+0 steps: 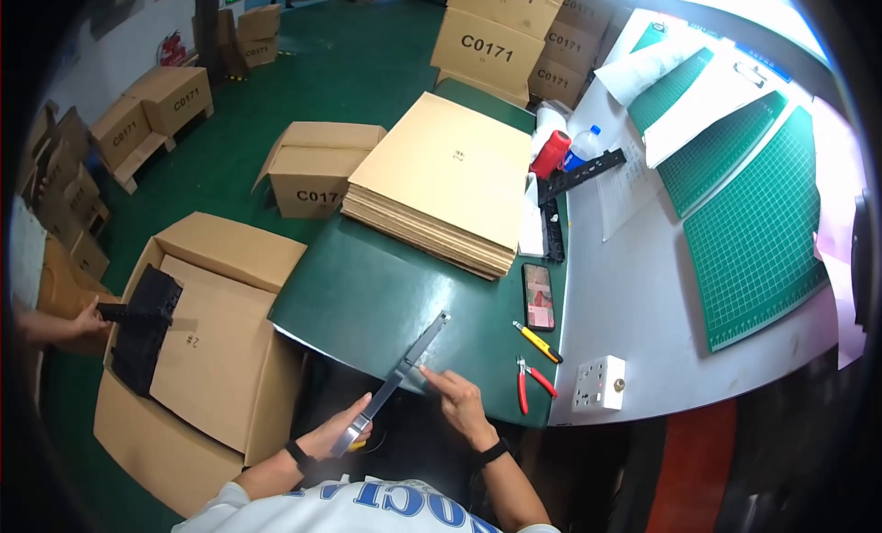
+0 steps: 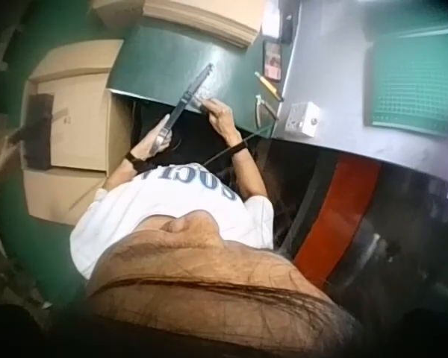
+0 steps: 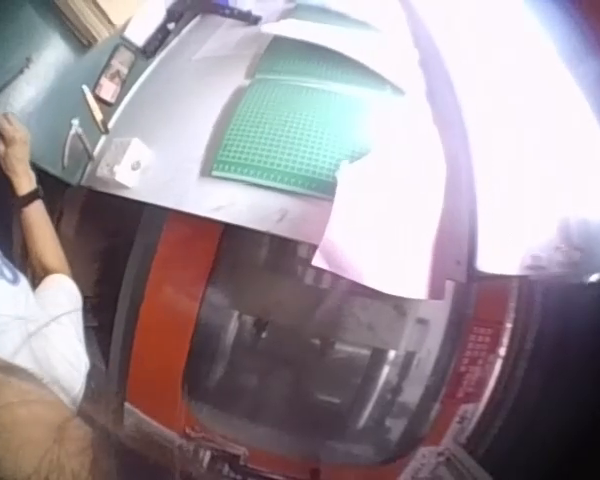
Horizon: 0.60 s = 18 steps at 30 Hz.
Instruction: The person opens the door of an injection molding machine to retrieve molded parts, trims excess material from the parts using pliers, and places them into a cardboard box.
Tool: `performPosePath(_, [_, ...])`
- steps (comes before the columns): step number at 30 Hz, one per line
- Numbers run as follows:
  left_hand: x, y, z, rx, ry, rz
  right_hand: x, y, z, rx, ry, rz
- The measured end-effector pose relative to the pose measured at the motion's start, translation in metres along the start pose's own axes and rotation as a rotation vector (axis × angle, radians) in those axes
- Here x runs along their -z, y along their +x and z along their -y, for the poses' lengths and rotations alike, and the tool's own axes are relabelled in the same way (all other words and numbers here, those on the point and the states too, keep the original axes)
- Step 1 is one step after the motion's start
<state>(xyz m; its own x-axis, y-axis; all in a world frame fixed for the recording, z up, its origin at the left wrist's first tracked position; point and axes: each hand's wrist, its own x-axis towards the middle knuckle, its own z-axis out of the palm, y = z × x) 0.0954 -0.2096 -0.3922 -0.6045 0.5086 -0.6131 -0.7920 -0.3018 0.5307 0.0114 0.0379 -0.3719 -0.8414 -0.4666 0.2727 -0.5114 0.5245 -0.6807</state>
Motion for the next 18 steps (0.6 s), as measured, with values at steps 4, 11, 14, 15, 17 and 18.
performPosePath(4, [0.016,0.004,0.026,0.021,0.037,-0.167,0.013,0.027,-0.018,-0.022,-0.140,-0.157])
performPosePath(11, [0.010,0.001,0.013,-0.025,0.197,-0.162,0.036,0.042,-0.034,-0.252,0.217,-0.384])
performPosePath(14, [0.010,0.006,0.015,-0.221,0.439,-0.248,0.043,0.057,-0.055,-0.593,0.703,-0.429])
performPosePath(15, [0.015,-0.001,0.007,-0.218,0.650,-0.277,0.043,0.055,-0.091,-0.630,0.748,-0.262])
performPosePath(17, [0.013,-0.001,-0.011,-0.370,0.965,-0.345,0.050,0.063,-0.088,-0.651,0.706,-0.101])
performPosePath(18, [0.007,-0.009,-0.030,-0.432,1.114,-0.371,0.077,0.055,-0.027,-0.631,0.614,-0.096])
